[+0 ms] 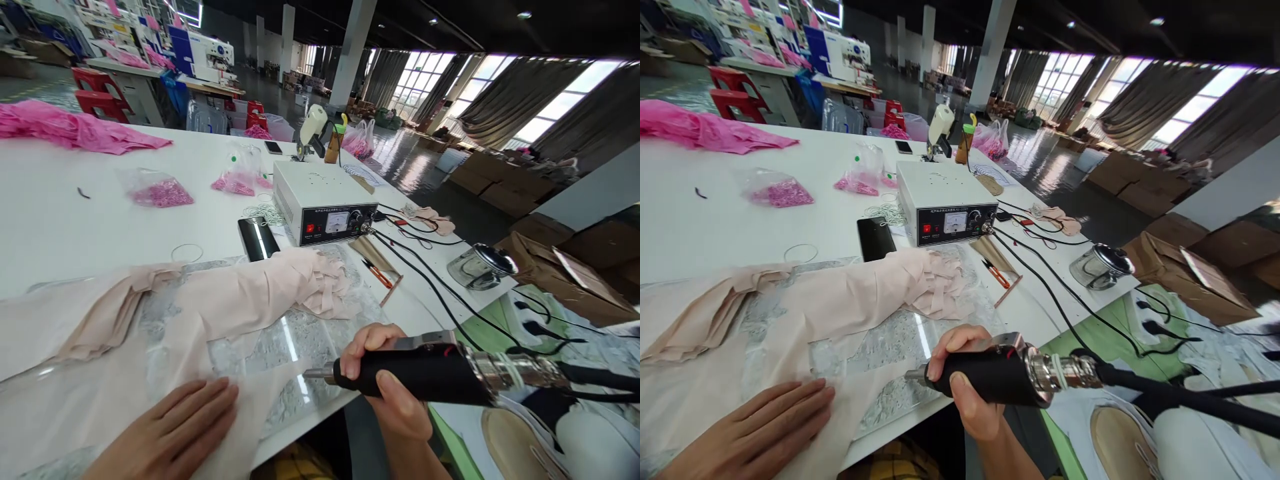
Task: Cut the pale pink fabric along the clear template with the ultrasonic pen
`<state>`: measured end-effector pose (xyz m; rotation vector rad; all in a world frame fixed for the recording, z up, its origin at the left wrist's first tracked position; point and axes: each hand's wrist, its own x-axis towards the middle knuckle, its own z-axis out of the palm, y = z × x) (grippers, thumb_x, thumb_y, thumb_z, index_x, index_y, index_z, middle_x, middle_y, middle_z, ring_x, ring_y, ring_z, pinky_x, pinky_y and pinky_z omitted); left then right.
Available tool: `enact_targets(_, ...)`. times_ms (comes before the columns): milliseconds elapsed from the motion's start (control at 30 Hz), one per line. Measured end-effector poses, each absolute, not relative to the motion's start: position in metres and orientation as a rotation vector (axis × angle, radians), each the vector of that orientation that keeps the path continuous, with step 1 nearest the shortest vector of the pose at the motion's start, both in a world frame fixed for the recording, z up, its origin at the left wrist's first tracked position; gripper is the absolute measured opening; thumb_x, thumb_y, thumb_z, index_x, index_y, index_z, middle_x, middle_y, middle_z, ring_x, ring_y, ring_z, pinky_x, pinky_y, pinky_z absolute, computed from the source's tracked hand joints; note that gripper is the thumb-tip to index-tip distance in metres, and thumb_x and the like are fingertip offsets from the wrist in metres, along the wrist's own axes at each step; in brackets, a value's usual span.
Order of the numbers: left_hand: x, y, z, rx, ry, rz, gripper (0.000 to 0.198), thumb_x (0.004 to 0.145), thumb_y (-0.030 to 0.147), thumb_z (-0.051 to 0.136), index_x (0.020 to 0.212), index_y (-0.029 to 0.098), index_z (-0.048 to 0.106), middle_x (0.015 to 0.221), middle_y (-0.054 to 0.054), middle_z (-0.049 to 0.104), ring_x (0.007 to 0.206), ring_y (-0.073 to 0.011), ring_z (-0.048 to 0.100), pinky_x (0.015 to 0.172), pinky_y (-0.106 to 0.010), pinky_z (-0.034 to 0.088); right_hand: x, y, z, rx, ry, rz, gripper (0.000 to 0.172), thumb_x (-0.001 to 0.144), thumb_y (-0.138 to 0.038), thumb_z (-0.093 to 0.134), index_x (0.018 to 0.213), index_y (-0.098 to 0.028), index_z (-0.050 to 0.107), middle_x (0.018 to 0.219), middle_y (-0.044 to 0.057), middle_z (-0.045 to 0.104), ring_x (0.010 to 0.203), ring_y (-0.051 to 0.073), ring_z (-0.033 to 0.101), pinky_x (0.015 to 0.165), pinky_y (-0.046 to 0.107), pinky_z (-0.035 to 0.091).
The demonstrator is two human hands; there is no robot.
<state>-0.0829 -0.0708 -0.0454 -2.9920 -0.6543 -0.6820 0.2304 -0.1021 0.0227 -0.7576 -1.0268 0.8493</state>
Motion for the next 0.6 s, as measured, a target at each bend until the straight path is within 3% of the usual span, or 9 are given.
enact_targets(200,-0.065,-0.066,-0.008,-2.958,-0.396,-0.458,0.038,0.104,0.016,0.042,0.138,0.018,0.060,0.137,-0.005,0.065,0.138,-0.0178,0.050,0.120,-0.033,0.034,0.230,-0.098,0.019,-0.717,-1.034,0.859,0.017,0.087,-0.038,0.066,0.098,-0.025,0.064,0.083,0.001,0.060,0.061,0.015,0.060,0.058,0.032,0.052)
enact_targets(433,-0.058,-0.063,-0.015,-2.953,-0.578,-0.583,0.041,0.109,0.014,0.030,0.126,0.020,0.067,0.135,-0.005,0.066,0.138,-0.0182,0.049,0.123,-0.038,0.028,0.238,-0.107,0.022,-0.755,-1.062,0.915,0.017,0.089,-0.039,0.065,0.100,-0.026,0.062,0.081,0.001,0.062,0.065,0.014,0.061,0.062,0.030,0.051)
enact_targets(600,-0.050,-0.075,-0.015,-2.954,-0.631,-0.560,0.037,0.109,0.017,0.035,0.133,0.018,0.064,0.136,-0.007,0.065,0.132,-0.0192,0.056,0.116,-0.031,0.039,0.238,-0.109,0.022,-0.758,-1.058,0.920,0.018,0.090,-0.039,0.064,0.101,-0.025,0.061,0.082,0.001,0.062,0.063,0.015,0.061,0.060,0.031,0.050)
